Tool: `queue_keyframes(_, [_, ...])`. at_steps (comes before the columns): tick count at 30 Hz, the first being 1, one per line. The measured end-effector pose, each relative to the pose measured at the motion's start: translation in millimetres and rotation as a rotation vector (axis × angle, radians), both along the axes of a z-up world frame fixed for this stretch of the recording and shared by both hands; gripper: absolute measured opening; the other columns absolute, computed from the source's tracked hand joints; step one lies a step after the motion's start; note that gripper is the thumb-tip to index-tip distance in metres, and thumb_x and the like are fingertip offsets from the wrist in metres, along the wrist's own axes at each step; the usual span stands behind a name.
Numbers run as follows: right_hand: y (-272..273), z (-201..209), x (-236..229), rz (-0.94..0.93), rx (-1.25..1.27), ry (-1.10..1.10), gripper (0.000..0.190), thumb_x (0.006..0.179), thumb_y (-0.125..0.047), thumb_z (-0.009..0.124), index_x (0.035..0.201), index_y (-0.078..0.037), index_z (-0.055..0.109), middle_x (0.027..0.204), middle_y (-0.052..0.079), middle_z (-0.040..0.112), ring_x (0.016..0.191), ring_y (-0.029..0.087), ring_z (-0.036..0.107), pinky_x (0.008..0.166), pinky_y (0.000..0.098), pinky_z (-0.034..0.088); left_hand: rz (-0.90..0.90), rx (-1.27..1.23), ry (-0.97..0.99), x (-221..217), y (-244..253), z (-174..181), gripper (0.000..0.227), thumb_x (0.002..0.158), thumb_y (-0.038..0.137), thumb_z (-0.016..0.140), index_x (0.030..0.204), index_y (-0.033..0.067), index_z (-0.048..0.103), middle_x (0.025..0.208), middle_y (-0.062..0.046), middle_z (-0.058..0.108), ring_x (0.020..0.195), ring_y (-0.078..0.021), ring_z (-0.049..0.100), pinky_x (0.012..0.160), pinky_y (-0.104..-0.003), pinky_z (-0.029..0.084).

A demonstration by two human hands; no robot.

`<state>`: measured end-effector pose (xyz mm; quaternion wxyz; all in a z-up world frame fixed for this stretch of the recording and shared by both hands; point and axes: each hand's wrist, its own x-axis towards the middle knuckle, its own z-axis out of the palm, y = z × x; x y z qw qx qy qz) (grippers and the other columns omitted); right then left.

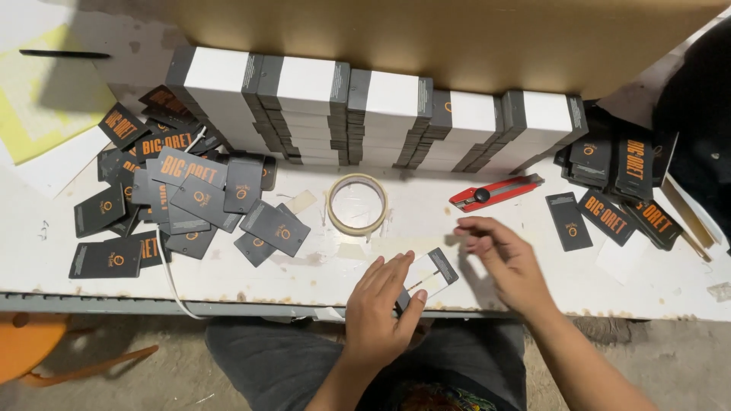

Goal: The person assembles small card packs by inserting black cards into white sleeves and sealing them with tape. They then stack the finished packs and place them into a cardboard box. The person also shuffles a separate stack of black cards on the table.

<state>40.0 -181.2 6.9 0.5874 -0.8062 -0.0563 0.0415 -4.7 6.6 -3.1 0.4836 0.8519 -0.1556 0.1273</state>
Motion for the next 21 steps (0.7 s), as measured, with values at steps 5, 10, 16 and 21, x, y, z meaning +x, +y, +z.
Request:
queue_keyframes(5, [-33,24,-12,-0.317,-0.042,0.121,0.029,0.088,-0.023,0.042,0.099,-0.003,0.06,0.089,0.01,0.06,0.076,0.017,0.053,0.07,0.0267,0.042,-0.015,0.007,-0.039,-2,3,3,0.065,0.067,0.029,0.067,0.118,-0.0023,0.044,0.118,-0.015,0.052,0.109,-0.0278,0.05,0.098,-0.043,0.034])
queue_keyframes(10, [-62,29,-15,-0.401,-0.394,0.192,0.019,0.083,-0.019,0.052,0.095,-0.011,0.065,0.091,0.002,0.064,0.069,0.014,0.05,0.055,0.0223,0.034,-0.007,0.105,-0.128,-2,2,-4,0.049,0.071,0.015,0.067,0.112,-0.0037,0.049,0.109,-0.014,0.058,0.106,-0.0286,0.052,0.097,-0.043,0.035])
queue_keyframes(16, [-78,27,-14,-0.524,-0.535,0.156,0.014,0.082,-0.011,0.057,0.093,-0.01,0.065,0.092,0.002,0.064,0.076,0.013,0.055,0.069,0.0247,0.042,0.205,-0.112,-0.169,-8,13,8,0.059,0.066,0.012,0.071,0.116,-0.0046,0.044,0.102,-0.012,0.06,0.097,-0.0256,0.056,0.086,-0.038,0.047])
queue_keyframes(21, [-61,28,-11,-0.276,-0.573,0.322,0.023,0.073,-0.015,0.061,0.095,-0.012,0.064,0.1,0.003,0.063,0.082,0.018,0.058,0.065,0.0269,0.054,0.562,-0.046,-0.175,-12,43,11,0.059,0.064,0.019,0.073,0.113,-0.0025,0.049,0.104,-0.012,0.061,0.092,-0.0186,0.062,0.08,-0.028,0.05])
